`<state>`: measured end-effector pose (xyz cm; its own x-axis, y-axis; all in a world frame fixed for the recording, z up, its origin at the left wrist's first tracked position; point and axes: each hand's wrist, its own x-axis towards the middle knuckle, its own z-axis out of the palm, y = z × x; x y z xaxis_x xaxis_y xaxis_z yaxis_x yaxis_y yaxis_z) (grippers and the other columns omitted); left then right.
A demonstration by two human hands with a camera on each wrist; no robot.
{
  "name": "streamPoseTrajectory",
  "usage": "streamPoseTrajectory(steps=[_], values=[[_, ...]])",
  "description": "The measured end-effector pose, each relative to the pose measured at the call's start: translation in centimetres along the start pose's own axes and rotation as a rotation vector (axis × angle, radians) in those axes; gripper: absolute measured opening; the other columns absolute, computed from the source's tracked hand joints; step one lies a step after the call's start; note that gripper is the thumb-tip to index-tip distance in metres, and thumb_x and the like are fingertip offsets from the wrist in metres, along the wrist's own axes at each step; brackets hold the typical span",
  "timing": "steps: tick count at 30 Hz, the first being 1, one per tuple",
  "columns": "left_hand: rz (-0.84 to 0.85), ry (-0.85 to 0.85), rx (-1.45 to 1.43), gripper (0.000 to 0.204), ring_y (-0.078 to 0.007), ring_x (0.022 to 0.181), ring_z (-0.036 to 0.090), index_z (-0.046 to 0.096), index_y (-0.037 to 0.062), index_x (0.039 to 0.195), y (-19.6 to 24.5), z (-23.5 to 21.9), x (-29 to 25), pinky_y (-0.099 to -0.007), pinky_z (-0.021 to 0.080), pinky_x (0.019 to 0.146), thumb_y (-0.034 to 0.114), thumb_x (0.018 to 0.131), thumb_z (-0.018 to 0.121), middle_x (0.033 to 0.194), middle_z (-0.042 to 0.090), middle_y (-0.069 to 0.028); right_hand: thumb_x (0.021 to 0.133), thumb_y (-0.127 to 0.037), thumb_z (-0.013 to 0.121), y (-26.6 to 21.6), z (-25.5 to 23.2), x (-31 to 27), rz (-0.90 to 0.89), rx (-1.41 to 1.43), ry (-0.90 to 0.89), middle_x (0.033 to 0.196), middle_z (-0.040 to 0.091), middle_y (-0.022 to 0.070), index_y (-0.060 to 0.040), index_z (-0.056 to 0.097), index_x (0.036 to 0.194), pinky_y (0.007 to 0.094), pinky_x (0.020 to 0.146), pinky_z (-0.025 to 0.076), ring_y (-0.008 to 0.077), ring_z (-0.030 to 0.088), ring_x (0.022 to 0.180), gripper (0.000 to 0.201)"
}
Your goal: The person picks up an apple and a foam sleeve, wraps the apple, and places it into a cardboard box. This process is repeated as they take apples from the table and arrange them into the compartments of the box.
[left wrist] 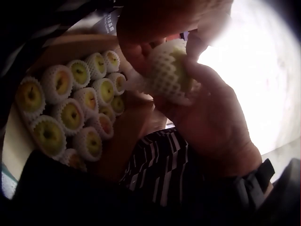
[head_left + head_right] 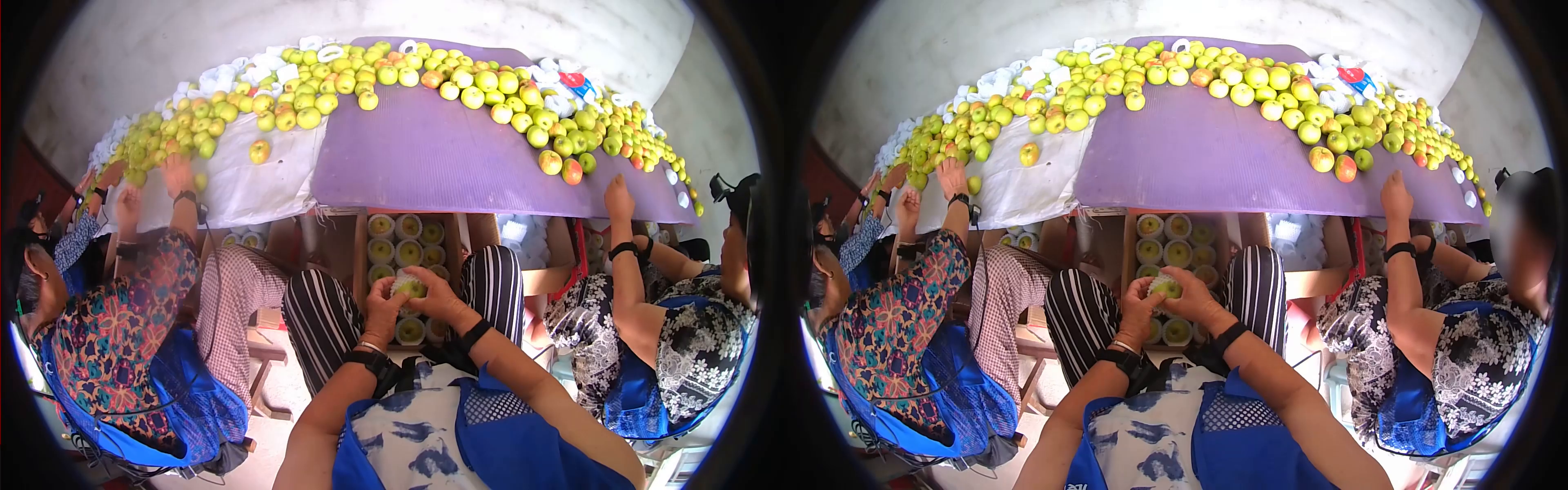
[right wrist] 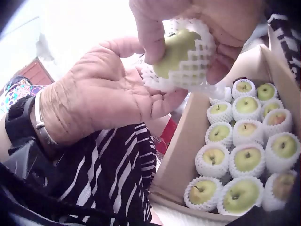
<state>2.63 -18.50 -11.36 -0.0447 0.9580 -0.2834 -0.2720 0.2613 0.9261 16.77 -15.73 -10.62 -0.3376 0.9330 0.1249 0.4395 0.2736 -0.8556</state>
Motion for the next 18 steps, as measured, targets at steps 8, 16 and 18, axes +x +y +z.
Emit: streamPoseTrajectory(steps=[8,16,18], values=[[-0.068,0.160,-0.024,0.010,-0.0105,0.063,0.052,0.053,0.0032,0.080,0.4,0.0,0.0,-0.0246,0.046,0.056,0.008,0.076,0.060,0.071,0.053,-0.0017,0.063,-0.016,0.071,-0.3,-1.2,0.7,0.382,0.372,-0.040,0.100,0.057,0.0136,-0.0052,0.047,0.116,0.0296,0.079,0.046,0.0211,0.057,0.091,0.059],[0.140,0.093,0.499,0.011,-0.0104,0.065,0.054,0.052,0.0011,0.085,-0.5,0.0,0.4,-0.0265,0.051,0.057,0.004,0.076,0.057,0.079,0.055,-0.0053,0.059,-0.016,0.072,-0.7,-1.2,0.6,0.250,0.052,0.057,0.106,0.053,0.0184,-0.0060,0.047,0.113,0.0360,0.087,0.041,0.0323,0.051,0.101,0.060],[-0.061,0.064,0.057,0.028,-0.0135,0.083,0.056,0.046,-0.0001,0.106,2.0,1.5,-0.7,-0.0285,0.052,0.066,0.004,0.079,0.054,0.098,0.053,-0.0091,0.060,-0.013,0.072,-1.3,-1.5,0.4,0.155,-0.140,0.036,0.110,0.049,0.0170,-0.0052,0.044,0.115,0.0346,0.090,0.039,0.0317,0.046,0.107,0.063]])
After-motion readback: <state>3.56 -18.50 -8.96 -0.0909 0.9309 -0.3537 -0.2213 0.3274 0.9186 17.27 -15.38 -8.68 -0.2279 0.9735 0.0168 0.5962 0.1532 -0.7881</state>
